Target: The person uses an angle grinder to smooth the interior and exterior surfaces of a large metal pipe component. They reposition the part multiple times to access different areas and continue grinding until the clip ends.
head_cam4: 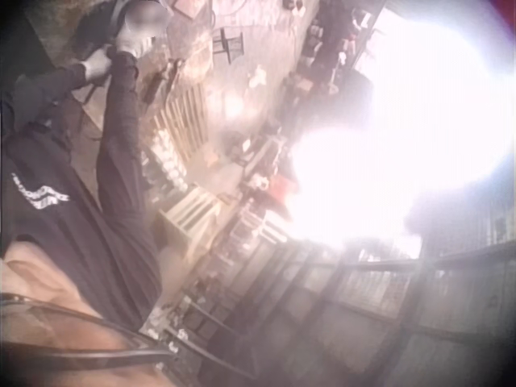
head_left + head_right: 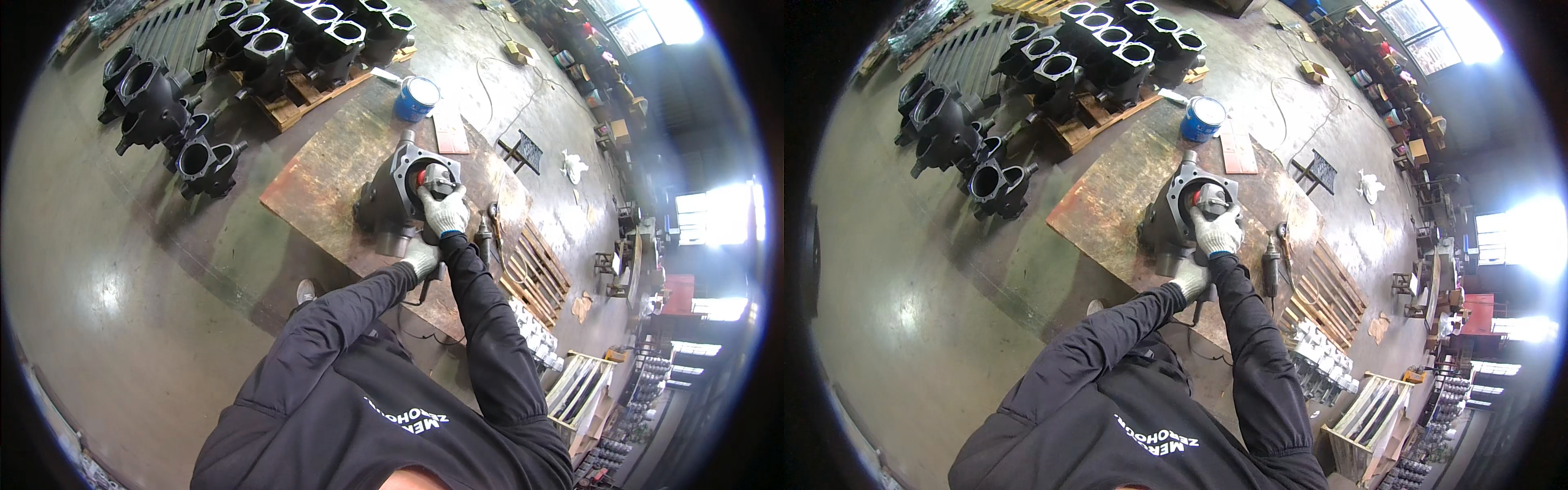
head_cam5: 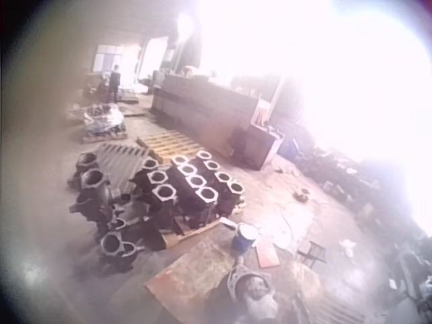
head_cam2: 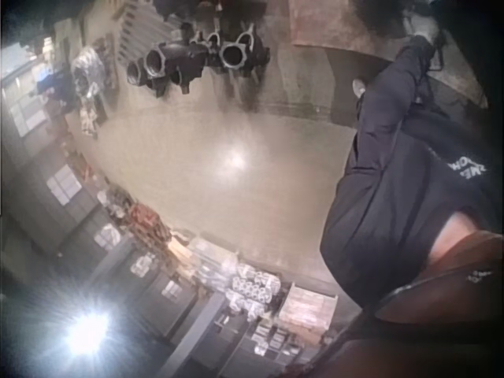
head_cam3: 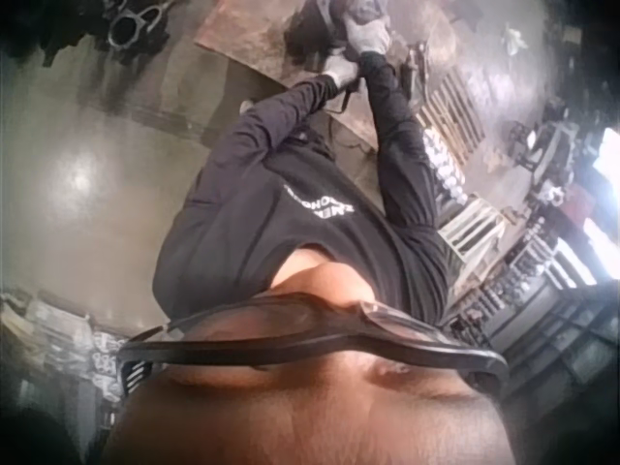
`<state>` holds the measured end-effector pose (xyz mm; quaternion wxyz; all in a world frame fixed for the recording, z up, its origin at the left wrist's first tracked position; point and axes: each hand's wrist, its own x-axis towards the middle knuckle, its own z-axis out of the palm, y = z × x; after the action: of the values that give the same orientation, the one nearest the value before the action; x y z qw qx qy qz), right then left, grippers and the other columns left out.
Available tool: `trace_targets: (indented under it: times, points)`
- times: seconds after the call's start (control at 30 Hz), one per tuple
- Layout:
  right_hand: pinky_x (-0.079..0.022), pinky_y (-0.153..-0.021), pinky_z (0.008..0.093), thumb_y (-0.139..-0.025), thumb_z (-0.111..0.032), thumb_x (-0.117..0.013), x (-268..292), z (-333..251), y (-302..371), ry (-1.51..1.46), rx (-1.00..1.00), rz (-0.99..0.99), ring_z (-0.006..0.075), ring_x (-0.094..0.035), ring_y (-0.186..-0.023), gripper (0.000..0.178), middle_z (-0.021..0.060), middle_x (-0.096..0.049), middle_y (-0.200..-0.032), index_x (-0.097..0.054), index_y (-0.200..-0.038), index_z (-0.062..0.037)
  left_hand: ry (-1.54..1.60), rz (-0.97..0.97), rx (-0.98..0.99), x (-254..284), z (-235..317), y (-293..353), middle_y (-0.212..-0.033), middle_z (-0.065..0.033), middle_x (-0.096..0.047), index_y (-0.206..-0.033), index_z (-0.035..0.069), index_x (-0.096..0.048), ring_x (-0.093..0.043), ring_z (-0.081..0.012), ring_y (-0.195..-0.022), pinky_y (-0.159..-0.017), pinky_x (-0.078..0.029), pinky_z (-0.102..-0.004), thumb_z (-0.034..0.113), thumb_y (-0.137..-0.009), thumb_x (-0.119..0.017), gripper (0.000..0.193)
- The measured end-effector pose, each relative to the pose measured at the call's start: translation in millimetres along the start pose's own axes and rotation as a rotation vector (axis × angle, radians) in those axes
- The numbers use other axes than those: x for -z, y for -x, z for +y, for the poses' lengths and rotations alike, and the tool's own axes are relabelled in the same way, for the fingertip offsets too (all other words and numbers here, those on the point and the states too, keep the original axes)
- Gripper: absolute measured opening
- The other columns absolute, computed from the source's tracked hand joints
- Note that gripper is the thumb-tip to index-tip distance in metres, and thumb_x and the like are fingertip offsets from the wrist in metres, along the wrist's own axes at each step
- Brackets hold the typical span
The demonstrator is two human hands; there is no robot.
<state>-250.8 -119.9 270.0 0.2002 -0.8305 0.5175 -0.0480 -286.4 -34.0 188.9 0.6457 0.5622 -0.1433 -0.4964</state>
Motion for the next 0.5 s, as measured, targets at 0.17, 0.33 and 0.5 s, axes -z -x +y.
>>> trace_targets:
  times: [0.17, 0.33, 0.5]
  points:
    - [-0.051, -0.098, 0.0461, -0.074, -0.063, -0.079, -3.3, -4.4, -8.1, 0.076, 0.014, 0.062, 0.0436, -0.066, -0.114, 0.098, 0.0304, -0.066, -0.122, -0.044, -0.135, 0.0055, 0.224, 0.064, 0.289, 1.2, 11.0, -2.2, -0.096, -0.0117, -0.07, -0.107, 0.002, -0.063, -0.07, -0.0265, -0.077, -0.064, -0.055, -0.0385, 0.008, -0.087, -0.062, 0.021]
    - [-0.051, -0.098, 0.0446, -0.074, -0.061, -0.081, 12.6, -9.0, 11.0, 0.011, -0.039, 0.039, 0.0425, -0.066, -0.114, 0.102, 0.0306, -0.066, -0.121, -0.04, -0.138, 0.0056, 0.227, 0.07, 0.042, -3.0, 0.5, 0.4, -0.108, -0.0143, -0.072, -0.12, -0.001, -0.06, -0.069, -0.0243, -0.095, -0.08, -0.056, -0.0387, 0.008, -0.084, -0.069, 0.038]
    - [-0.052, -0.099, 0.0433, -0.069, -0.039, -0.087, 33.3, -9.7, 21.4, -0.127, 0.116, -0.02, 0.0426, -0.066, -0.113, 0.111, 0.0315, -0.065, -0.122, -0.025, -0.146, 0.0096, 0.033, 0.144, 0.043, -0.9, 11.1, 4.8, -0.113, -0.0171, -0.072, -0.125, -0.001, -0.059, -0.071, -0.0269, -0.102, -0.085, -0.056, -0.0373, 0.01, -0.079, -0.076, 0.05]
